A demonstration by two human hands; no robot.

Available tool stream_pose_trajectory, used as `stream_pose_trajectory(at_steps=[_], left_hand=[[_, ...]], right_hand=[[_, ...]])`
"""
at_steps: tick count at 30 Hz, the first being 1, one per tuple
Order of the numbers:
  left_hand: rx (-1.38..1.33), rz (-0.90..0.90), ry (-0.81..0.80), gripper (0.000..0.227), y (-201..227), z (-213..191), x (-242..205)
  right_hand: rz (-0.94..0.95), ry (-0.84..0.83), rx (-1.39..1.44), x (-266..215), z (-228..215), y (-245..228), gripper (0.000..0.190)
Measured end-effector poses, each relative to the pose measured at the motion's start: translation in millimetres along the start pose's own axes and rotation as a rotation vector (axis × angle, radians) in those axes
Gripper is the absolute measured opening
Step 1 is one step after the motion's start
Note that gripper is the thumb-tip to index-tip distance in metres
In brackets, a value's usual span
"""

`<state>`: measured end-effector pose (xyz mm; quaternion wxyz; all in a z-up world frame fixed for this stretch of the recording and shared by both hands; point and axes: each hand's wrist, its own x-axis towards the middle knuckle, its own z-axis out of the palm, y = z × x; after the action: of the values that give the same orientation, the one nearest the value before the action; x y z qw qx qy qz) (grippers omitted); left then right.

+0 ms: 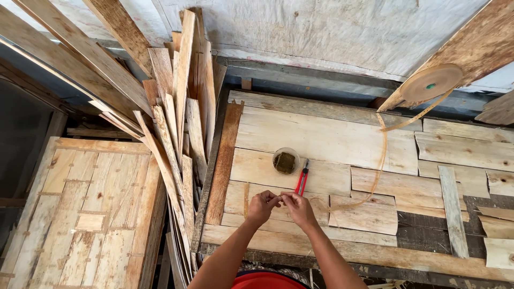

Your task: Measure, cut, and fit wood veneer strips into a wooden surface pattern.

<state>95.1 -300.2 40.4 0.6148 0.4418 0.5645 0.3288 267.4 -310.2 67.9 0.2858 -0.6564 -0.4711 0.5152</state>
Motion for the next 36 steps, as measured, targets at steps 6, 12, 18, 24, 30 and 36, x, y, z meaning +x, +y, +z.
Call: stream_pose_trajectory(at_steps=[6,12,18,24,30,36], left_hand=[[0.150,-0.044,-0.032,0.028,11,-18,-12],[0.052,-0.034,-0.031,0.040,-13,-22,-4],[-0.016,-0.113,-0.117,0.039,-5,-19,3],[0.131,-0.140,-0.093,0.040,33,-25,-4],[0.200,-0.044,-0.074,0.035,-3,-26,12],[0.081,-0.162,-0.091,0.029,19,-25,11]], right_hand=[[0.082,-0.007,0.163,13,13,28,0.027],[0.221,-0.029,0.430,9,13,9,0.033],[0.188,-0.210,0.355,14,20,20,0.023],[0.092,-0.073,0.398,22,18,15,0.013],[0.040,0.153,0.454,50,12,39,0.010],[0.093,0.147,0.447,54,4,23,0.016]])
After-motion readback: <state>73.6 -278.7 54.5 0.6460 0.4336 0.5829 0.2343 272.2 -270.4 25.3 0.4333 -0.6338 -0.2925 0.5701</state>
